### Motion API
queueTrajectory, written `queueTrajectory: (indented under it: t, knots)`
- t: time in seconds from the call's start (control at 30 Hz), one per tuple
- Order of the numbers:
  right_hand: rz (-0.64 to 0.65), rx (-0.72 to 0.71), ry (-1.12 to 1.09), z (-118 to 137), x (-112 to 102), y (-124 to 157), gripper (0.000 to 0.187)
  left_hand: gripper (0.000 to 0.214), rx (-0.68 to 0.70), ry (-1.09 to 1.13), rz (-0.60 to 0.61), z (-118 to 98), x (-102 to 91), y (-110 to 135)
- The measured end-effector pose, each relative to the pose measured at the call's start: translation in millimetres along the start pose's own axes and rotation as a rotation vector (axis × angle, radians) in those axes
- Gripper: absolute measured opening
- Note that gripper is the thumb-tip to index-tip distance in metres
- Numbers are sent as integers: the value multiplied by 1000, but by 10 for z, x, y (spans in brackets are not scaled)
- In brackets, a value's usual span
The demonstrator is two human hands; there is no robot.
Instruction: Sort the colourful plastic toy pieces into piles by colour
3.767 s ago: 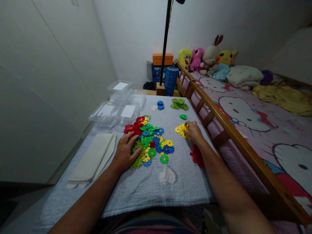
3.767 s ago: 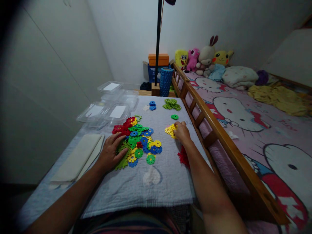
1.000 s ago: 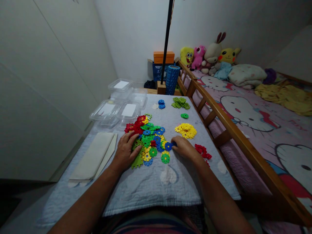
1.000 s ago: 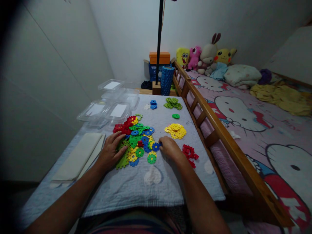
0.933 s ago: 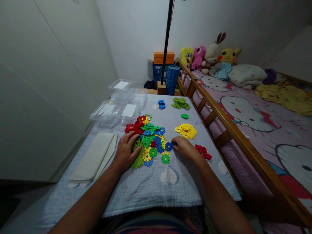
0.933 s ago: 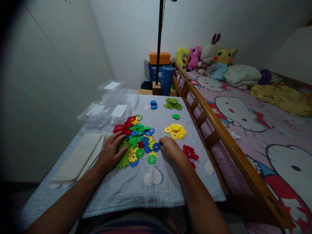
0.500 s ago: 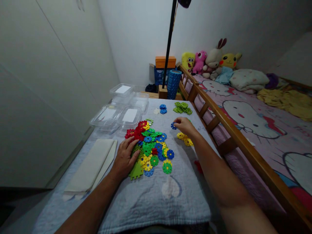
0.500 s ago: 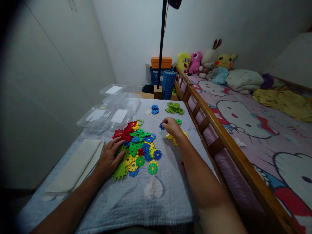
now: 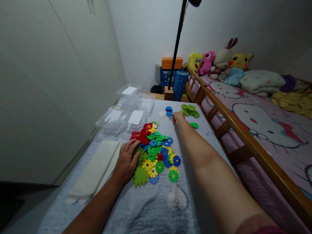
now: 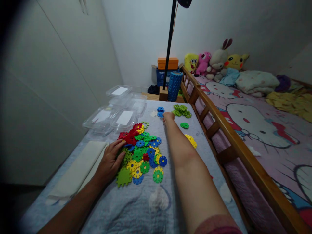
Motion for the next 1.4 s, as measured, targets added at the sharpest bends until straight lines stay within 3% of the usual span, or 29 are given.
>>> queueTrajectory:
  t: [0.2,0.47,0.63,0.87,0.97,1.03,1.13,1.23,1.33,1.4]
  knots:
    - [-151,37,-32,34,-46,-164,10,42,4,-20,-16,-2,-29,-11]
    - [-110,82,-21,11,-1,-225,17,49,-3,-54,-56,24,-54,-10]
    - [-32,46,-15,-13,-39,-67,18,47,-19,-31,-49,48,-37,-4]
    - [108,-66,28,-68,-214,400,14,46,-36,-6,-40,33,-25,-13]
    - [253,-184,243,-92,-234,693,13,44,-41,8,-17,21,-8,-19]
    - [394,-291,560,-195,-182,946,8,44,-51,16,0,23,5,-20]
    - [545,-418,1094,-546,-188,1299,9,44,-58,22,12,30,17,-19]
    - [523,-536,1414,-846,-307,1511,23,43,-56,24,8,39,20,-19]
    - [426,-634,1495,-1006,-389,1621,37,41,-53,24,-3,50,17,-19]
    - [370,-702,1505,-1053,-399,1677,33,41,-52,26,-16,55,9,-18]
Point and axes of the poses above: each hand's wrist, its own y-axis away from the middle knuckle, its own x-axis out of the palm, z = x × y, the point moved 9 cm from there along -y, towards the middle knuckle, and after that the axes turned 14 degrees about x, right-handed, at the moved point
